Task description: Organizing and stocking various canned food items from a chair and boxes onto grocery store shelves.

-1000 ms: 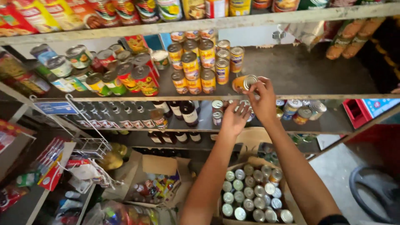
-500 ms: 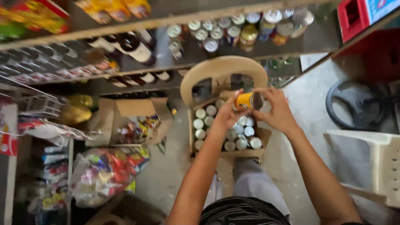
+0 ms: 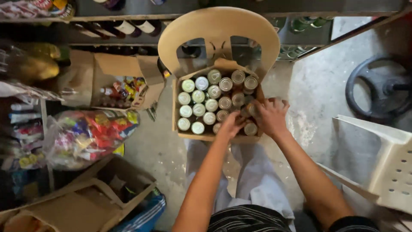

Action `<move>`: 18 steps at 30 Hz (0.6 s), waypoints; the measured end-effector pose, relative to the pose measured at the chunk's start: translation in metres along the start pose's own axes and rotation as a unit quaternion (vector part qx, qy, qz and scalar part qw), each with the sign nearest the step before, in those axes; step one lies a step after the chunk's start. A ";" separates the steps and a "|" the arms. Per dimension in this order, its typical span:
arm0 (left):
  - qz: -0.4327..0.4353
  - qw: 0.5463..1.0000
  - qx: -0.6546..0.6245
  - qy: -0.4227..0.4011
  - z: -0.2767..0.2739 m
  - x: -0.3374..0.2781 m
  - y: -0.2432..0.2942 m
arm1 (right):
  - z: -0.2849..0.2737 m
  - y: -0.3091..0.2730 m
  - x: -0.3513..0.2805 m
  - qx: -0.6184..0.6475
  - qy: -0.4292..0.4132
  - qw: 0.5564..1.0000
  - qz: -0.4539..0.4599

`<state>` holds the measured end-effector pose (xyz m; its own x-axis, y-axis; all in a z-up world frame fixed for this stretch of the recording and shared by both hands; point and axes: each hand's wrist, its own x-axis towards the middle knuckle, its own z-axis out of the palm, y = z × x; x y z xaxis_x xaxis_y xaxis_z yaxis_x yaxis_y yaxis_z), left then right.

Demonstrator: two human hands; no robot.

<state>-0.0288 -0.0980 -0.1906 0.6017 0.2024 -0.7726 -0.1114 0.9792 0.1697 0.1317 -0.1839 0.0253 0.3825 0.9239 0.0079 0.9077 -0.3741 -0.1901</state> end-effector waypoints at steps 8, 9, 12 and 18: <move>0.053 0.988 0.118 0.080 0.059 -0.027 0.020 | 0.019 0.008 0.033 -0.030 0.031 0.997 -0.066; 0.083 0.989 0.105 0.064 0.057 -0.023 0.019 | 0.024 0.009 0.036 -0.026 0.055 0.996 -0.066; 0.102 0.992 0.037 0.060 0.060 -0.020 0.016 | 0.038 0.015 0.036 -0.065 0.056 0.995 -0.053; 0.070 0.993 -0.064 0.069 0.055 -0.024 0.008 | 0.052 0.026 0.029 -0.040 0.020 0.998 -0.043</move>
<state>-0.0008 -0.0958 -0.1371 0.4605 0.3290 -0.8245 -0.2915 0.9333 0.2096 0.1569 -0.1624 -0.0308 0.3073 0.9497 0.0611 0.9478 -0.2997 -0.1087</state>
